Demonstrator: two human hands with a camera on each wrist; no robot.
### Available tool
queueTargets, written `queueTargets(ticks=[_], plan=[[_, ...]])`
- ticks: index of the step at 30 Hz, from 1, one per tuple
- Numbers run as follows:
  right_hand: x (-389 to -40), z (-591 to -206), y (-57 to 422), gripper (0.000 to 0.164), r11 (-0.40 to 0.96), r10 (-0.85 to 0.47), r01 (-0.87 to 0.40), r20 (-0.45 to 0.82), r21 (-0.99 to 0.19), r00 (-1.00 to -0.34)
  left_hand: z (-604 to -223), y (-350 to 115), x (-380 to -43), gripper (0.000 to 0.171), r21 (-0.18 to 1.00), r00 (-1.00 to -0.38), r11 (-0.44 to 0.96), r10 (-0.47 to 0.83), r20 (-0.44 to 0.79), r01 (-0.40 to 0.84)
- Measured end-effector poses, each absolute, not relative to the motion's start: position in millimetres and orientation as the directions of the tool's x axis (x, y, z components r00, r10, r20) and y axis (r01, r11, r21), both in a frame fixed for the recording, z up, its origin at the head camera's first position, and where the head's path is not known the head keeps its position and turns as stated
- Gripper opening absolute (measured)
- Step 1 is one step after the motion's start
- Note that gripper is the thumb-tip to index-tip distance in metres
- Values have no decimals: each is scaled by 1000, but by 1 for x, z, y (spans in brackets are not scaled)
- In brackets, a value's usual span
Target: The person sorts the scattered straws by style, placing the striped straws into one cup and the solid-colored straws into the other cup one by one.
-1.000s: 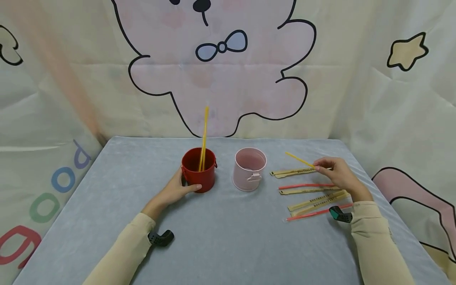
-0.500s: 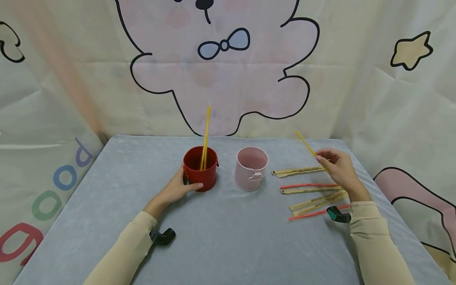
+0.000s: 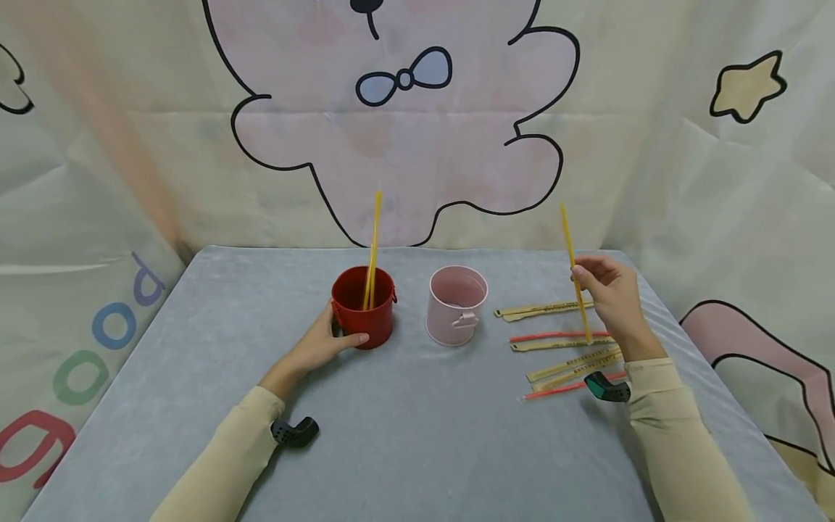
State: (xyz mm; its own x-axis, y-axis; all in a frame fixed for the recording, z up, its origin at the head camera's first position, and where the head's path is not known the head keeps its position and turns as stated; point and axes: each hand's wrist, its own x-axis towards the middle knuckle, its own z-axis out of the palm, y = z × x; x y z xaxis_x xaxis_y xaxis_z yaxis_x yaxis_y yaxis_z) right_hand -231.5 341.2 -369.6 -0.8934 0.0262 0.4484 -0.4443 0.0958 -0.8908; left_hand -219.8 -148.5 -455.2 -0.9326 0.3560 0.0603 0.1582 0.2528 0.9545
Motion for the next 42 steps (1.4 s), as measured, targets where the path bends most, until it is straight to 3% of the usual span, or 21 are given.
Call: queueTargets(ticks=[10,22,42], plan=[[-238,-336,318,15,-114,14,-433,434,-894,-901,-459,-150,-218,86,955,-931,241,358,76,171],[-241,-290,276,10,-334,117,-494,485,-803,-867,-455,-149,-218,87,953,-932,251,356,72,170],[-252,-275,210,9,-290,59,-486,492,-824,-869,-458,-150,-221,86,956,-930,235,358,82,175]])
